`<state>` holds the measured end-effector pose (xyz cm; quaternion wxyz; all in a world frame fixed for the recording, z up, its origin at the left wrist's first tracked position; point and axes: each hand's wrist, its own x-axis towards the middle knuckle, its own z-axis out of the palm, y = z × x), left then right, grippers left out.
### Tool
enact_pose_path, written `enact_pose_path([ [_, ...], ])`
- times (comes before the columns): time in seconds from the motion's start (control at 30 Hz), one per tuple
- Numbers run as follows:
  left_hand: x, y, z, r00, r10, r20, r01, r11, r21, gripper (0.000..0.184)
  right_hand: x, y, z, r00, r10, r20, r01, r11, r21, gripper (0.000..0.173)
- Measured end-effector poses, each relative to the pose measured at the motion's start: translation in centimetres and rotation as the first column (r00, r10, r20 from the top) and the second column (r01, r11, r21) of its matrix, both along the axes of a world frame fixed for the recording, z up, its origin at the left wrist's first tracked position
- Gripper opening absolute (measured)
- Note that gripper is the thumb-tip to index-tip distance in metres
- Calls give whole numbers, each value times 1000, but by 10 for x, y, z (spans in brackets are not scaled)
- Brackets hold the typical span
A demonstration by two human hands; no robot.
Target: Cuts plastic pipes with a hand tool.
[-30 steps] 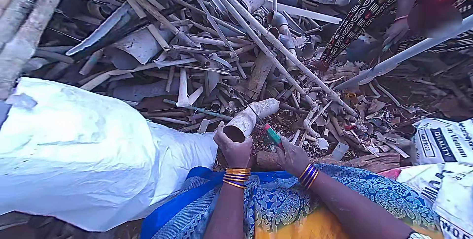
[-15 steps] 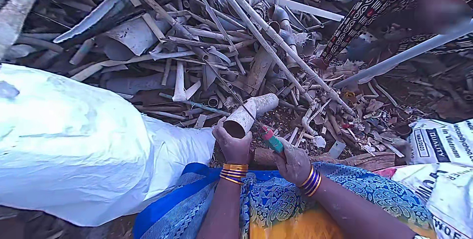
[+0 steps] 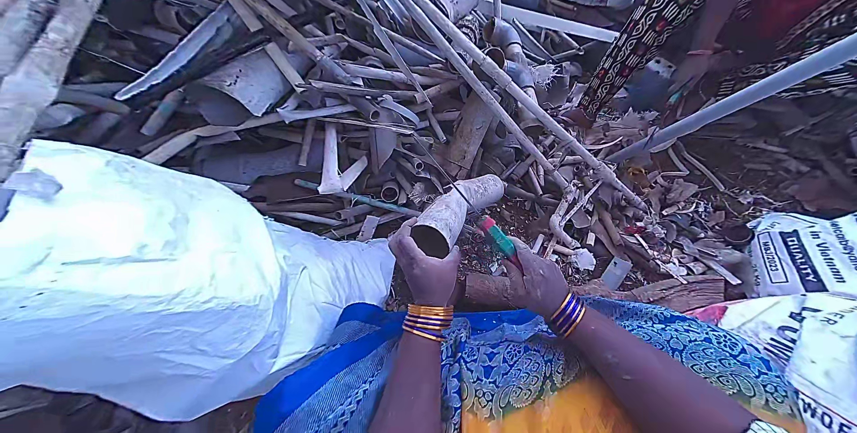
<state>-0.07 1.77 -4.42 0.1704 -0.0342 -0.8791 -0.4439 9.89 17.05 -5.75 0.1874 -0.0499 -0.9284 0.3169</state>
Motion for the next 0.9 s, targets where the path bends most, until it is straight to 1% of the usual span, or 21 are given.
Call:
enact_pose_path([
  [0.07, 1, -1, -6, 997, -50, -58, 49, 999, -15, 88, -1, 1, 1, 945, 0, -327, 15, 999, 42, 41],
  [0.13, 2, 0, -8, 992, -85, -93, 82, 996, -38, 86, -1, 3, 0, 945, 11, -328, 3, 999, 43, 41],
  [0.17, 2, 0, -9, 989, -105, -101, 100, 994, -53, 86, 1, 5, -2, 984, 25, -175, -17, 999, 49, 42],
  [0.2, 2, 1, -9, 987, -120, -107, 114, 992, -60, 85, 0, 7, 4, 994, 54, 100, -57, 998, 31, 44],
  [0.23, 3, 2, -10, 988, -123, -96, 117, 991, -69, 84, -4, 11, 12, 928, 82, 363, -87, 996, -1, 47],
  [0.27, 3, 2, -11, 989, -128, -80, 122, 989, -82, 84, -5, 11, 12, 920, 71, 386, -81, 997, 12, 47],
  [0.33, 2, 1, -14, 986, -150, -76, 143, 985, -95, 84, -2, 5, 8, 999, 11, 50, -15, 997, 77, 42],
  [0.4, 3, 1, -17, 981, -161, -105, 151, 983, -104, 82, -1, 4, 4, 956, 4, -294, 32, 992, 119, 39],
  [0.43, 3, 2, -17, 979, -160, -127, 148, 984, -103, 81, -1, 4, 1, 935, 17, -355, 30, 991, 127, 38],
  [0.47, 2, 2, -16, 977, -155, -147, 140, 985, -105, 80, 0, 4, -3, 949, 18, -316, 28, 990, 139, 38],
  [0.5, 2, 1, -15, 976, -151, -159, 136, 985, -104, 80, 1, 4, -6, 989, 4, -150, 16, 991, 132, 40],
  [0.53, 1, 1, -14, 974, -153, -165, 139, 986, -94, 81, 0, 7, -3, 988, -7, 154, -5, 997, 78, 44],
  [0.57, 2, 2, -13, 977, -147, -157, 134, 987, -90, 81, -6, 12, 3, 911, -8, 412, 5, 1000, 9, 47],
  [0.6, 2, 1, -12, 977, -148, -151, 136, 987, -88, 82, -9, 15, 3, 890, -26, 456, 37, 999, -15, 49],
  [0.63, 0, 0, -11, 975, -154, -162, 142, 986, -84, 83, -8, 14, 0, 946, -64, 318, 66, 998, 5, 47],
  [0.67, -1, -1, -12, 972, -157, -175, 145, 986, -80, 83, -7, 11, -4, 994, -90, 70, 87, 995, 41, 44],
  [0.73, 0, -1, -15, 971, -154, -181, 142, 987, -74, 82, -6, 9, -7, 953, -39, -299, 68, 994, 86, 40],
  [0.77, 1, -1, -15, 973, -153, -174, 143, 987, -71, 81, -4, 9, -9, 940, 1, -342, 39, 993, 108, 39],
  [0.8, 1, -1, -15, 973, -154, -171, 144, 987, -73, 81, -3, 9, -12, 961, 16, -276, 19, 992, 122, 39],
  [0.87, 1, -1, -12, 973, -158, -169, 148, 987, -69, 81, -3, 12, -4, 973, 6, 231, -15, 999, 38, 45],
  [0.9, 1, 0, -12, 973, -155, -169, 146, 987, -69, 81, -6, 15, 0, 940, -10, 340, 18, 1000, -21, 47],
])
